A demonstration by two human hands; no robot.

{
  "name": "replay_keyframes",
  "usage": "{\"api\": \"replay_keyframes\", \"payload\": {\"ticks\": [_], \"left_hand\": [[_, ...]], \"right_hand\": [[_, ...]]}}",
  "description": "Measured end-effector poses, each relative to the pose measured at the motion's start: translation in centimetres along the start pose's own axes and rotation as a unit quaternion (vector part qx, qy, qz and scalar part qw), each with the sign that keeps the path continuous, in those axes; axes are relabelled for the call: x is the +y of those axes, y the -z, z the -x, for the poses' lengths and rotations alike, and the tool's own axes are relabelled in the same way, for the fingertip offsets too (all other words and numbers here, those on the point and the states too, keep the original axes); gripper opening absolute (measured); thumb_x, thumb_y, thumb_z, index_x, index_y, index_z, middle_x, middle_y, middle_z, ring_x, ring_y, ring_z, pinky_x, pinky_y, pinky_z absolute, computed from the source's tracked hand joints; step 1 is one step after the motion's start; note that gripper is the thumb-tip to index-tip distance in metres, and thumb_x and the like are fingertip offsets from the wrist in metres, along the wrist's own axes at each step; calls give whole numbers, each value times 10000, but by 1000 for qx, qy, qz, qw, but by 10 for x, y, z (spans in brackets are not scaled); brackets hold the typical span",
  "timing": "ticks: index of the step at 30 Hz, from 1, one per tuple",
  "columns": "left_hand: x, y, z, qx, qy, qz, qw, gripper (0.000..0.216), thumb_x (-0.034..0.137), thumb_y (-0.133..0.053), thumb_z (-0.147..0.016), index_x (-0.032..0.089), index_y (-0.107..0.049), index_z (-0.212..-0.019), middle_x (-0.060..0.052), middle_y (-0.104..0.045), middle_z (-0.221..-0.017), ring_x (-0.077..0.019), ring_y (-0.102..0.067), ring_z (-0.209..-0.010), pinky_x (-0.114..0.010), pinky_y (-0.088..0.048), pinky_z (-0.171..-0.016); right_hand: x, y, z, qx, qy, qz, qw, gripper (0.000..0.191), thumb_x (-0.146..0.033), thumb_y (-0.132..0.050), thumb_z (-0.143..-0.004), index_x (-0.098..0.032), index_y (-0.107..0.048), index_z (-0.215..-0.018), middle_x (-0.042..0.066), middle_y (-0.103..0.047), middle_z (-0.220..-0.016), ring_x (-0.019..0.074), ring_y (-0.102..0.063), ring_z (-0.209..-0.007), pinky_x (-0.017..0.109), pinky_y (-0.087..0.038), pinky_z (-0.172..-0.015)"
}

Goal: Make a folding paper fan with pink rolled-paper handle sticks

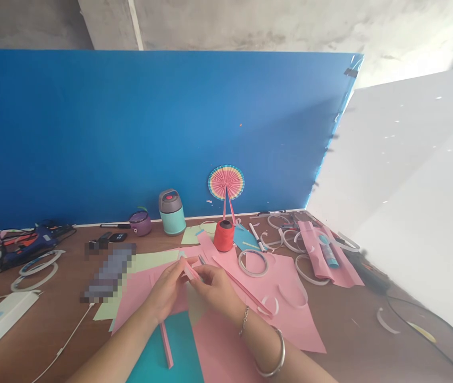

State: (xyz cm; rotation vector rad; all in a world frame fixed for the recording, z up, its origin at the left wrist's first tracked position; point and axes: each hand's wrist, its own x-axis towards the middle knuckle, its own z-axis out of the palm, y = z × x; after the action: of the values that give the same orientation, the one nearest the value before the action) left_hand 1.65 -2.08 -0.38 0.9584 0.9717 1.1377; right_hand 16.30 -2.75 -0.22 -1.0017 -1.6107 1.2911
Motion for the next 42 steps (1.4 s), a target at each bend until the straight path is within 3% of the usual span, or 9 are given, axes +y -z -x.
{"api": "replay_keyframes", "payload": {"ticks": [8,16,23,26,28,32,36,38,42], "left_hand": [[12,17,-6,-46,-34,-9,998,270,360,-736,-695,169,-702,-884,3,-607,-694,-99,-505,-646,-230,-404,-660],[10,20,-11,-18,-28,76,997,274,339,-788,-646,171,-703,-846,-7,-654,-779,-87,-570,-672,-224,-468,-716],[17,15,-2,-33,-67,13,997,252,317,-762,-675,178,-696,-874,-35,-681,-878,-150,-626,-785,-280,-497,-778],[16,13,-1,-22,-106,-37,993,241,317,-730,-705,178,-685,-896,-41,-677,-887,-172,-635,-802,-323,-502,-815],[13,12,-2,-10,-145,-74,987,228,321,-707,-721,179,-677,-896,-44,-659,-895,-183,-627,-825,-337,-507,-819],[6,13,-5,29,-229,-161,960,182,297,-660,-758,199,-669,-911,-55,-626,-960,-188,-609,-858,-320,-510,-790],[3,13,-4,41,-288,-263,920,156,234,-580,-823,233,-666,-954,-56,-626,-998,-189,-601,-924,-300,-500,-802],[3,12,-2,30,-312,-300,901,178,212,-541,-847,244,-664,-972,-60,-628,-1021,-194,-594,-969,-306,-501,-822],[1,12,0,-1,-360,-356,862,232,187,-493,-874,255,-657,-1025,-71,-630,-1096,-203,-583,-1039,-347,-481,-900]], "right_hand": [[5,10,-2,-40,-70,-82,993,296,-445,-636,-788,-180,-683,-910,-41,-461,-585,45,-270,-434,209,-199,-411],[-3,19,-3,-20,-106,-153,982,372,-341,-637,-733,-183,-668,-1068,33,-647,-791,61,-430,-425,222,-295,-413],[1,24,-6,35,-105,-229,967,387,-323,-653,-739,-187,-628,-1100,68,-673,-958,174,-649,-794,261,-457,-667],[0,23,-6,115,-63,-118,984,318,-317,-599,-769,-209,-621,-1067,75,-640,-1078,201,-624,-858,328,-476,-730],[-1,20,-4,209,37,19,977,225,-311,-567,-790,-213,-622,-985,74,-630,-1042,222,-585,-916,366,-463,-768],[-5,14,4,319,267,274,867,60,-243,-562,-823,-226,-619,-817,60,-598,-901,225,-537,-888,395,-401,-798],[-8,7,11,312,323,397,801,124,-177,-573,-833,-262,-659,-859,66,-600,-1001,232,-526,-915,409,-360,-820],[-7,6,10,284,308,404,813,153,-189,-566,-843,-278,-666,-916,62,-598,-1046,236,-527,-948,413,-352,-845],[-2,8,3,226,208,322,895,97,-277,-584,-850,-251,-669,-888,47,-633,-951,219,-550,-918,397,-362,-855]]}}
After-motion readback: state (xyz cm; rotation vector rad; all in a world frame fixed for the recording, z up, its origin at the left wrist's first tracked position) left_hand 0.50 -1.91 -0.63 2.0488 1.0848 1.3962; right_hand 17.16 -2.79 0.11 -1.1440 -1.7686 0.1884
